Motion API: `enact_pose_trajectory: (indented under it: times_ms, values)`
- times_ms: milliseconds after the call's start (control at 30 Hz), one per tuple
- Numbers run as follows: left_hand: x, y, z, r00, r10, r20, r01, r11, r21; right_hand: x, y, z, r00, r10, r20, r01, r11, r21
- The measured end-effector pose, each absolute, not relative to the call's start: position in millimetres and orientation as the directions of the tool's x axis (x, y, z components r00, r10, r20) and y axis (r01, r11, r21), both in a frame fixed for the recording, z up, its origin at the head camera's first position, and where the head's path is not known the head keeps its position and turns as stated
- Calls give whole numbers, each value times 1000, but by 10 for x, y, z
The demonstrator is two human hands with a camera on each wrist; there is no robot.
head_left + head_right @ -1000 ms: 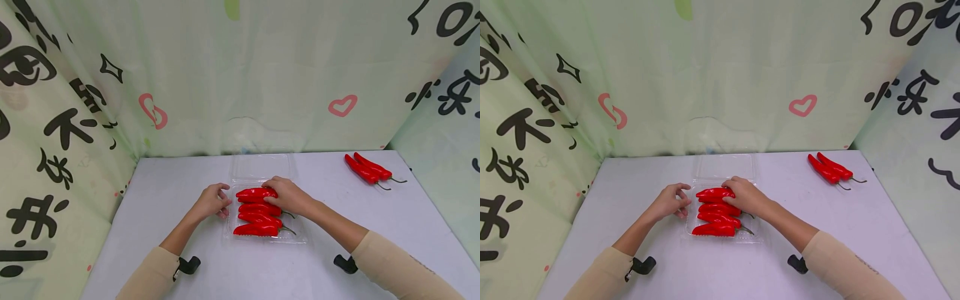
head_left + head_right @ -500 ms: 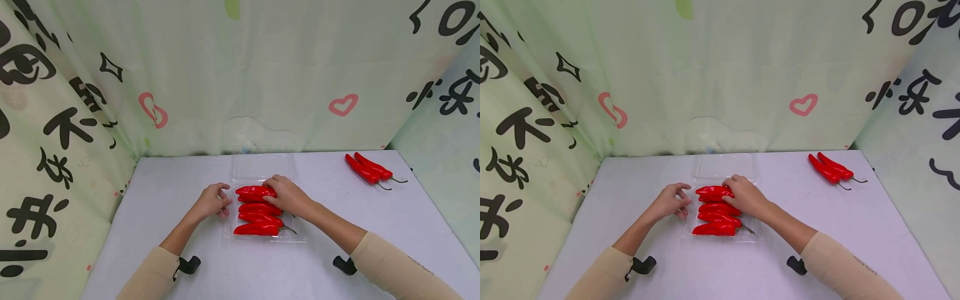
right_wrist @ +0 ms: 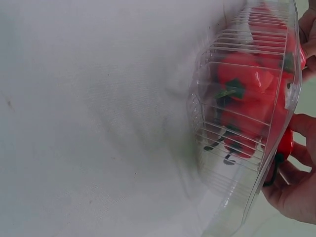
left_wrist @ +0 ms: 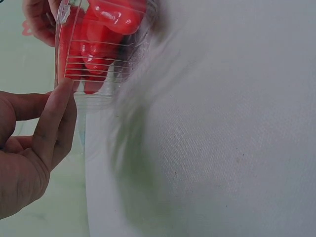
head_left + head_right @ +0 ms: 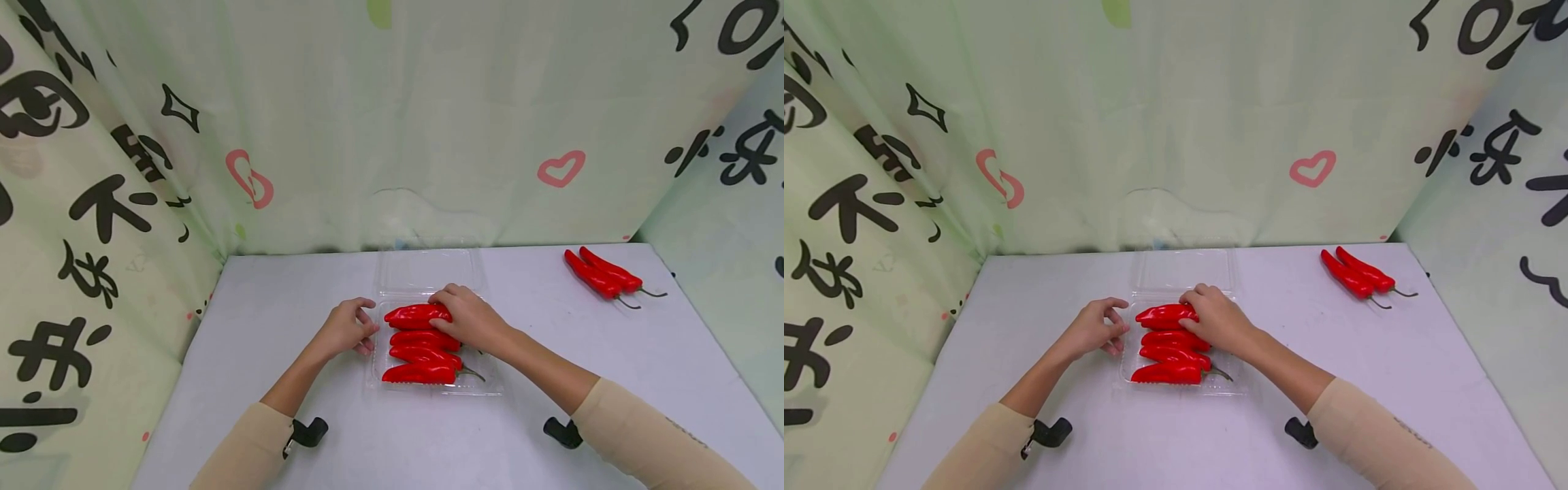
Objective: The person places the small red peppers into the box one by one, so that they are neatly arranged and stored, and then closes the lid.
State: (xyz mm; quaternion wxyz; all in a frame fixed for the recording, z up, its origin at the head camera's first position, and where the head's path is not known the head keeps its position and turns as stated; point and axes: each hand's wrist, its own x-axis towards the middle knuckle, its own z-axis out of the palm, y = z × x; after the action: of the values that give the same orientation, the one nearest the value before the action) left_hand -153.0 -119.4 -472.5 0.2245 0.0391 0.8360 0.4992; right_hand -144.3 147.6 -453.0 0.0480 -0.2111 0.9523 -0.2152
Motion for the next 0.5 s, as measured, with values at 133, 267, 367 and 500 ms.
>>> enact_pose_trajectory:
  times_ms: [133, 267, 367, 500]
  values:
    - [-1527, -1195, -4728, -896, 286, -339, -162, 499, 851, -1444, 1477, -4546, -908, -418, 6, -379, 817, -435]
    - [-1527, -1195, -4730, -896, 284, -340, -164, 500, 850, -1445, 1478, -4552, -907, -420, 8, -382, 817, -433]
    - [-1527, -1195, -4729, -896, 286, -340, -163, 499, 851, -1444, 1477, -4551, -908, -418, 1, -377, 819, -432]
    - [-1526, -1197, -4721, -895, 286, -342, -164, 501, 850, -1442, 1487, -4541, -908, -419, 0, -380, 823, -423]
